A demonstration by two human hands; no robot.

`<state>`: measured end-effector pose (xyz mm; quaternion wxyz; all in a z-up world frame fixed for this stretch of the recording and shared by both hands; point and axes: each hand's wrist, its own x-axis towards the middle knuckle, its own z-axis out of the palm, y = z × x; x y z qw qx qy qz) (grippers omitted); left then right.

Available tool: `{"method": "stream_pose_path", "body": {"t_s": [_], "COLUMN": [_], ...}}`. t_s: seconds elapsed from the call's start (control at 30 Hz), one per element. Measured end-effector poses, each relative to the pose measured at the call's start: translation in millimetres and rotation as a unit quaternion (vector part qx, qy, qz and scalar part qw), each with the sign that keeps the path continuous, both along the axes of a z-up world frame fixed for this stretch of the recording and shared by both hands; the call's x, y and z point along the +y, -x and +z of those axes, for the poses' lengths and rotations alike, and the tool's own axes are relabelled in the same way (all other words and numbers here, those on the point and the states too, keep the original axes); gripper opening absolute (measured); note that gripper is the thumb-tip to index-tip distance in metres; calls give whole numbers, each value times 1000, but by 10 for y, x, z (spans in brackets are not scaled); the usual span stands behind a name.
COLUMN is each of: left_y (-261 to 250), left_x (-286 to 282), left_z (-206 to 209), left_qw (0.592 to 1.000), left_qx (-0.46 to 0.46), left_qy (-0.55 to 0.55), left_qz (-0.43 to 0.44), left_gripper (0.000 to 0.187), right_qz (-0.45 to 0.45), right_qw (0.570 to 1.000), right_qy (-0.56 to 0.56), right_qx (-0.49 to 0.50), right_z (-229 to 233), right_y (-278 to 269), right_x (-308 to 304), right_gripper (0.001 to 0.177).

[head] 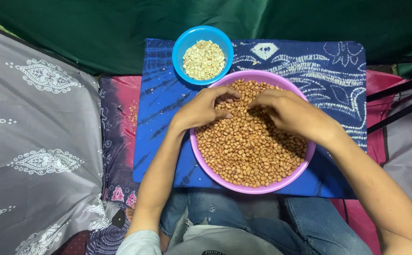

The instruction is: Sorting through a bowl of nuts to remove husks and debris by hand.

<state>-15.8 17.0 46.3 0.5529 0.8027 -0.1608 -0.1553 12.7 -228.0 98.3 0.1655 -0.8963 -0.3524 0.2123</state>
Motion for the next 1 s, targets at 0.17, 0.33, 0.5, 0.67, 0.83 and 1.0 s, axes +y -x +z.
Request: {"method": "stream_pose_path", "body": {"t_s": [0.17,0.33,0.5,0.67,0.83,1.0], "left_y": [-18,-87,-79,-99,-230,-334], "left_x": [-35,-39,-79,-147,-273,-328], "left_z": [-111,-353,-354,-250,34,28], "left_qw": [999,998,992,992,992,983], "left_qx": [-14,-34,-122,-121,-57,-64], "left_qy": [29,57,12,-27,-104,-163], "left_qz": [-2,16,-5,1,-31,-46], "left_gripper": [46,41,36,36,30,25], "right_qz": [-16,-57,-85,-76,-56,2], "right_qw": [999,993,961,955,964,973], "right_qy": [-44,-104,-261,-288,-259,-225], "right_qx": [-2,29,22,9,-8,-57], "right_z": [-96,-355,-733,-799,-725,-789], "right_y": [-87,-124,-225,-260,-123,-75], "right_x": [59,-16,-215,-287,-403,-427], "right_gripper": [48,37,38,44,36,30]}}
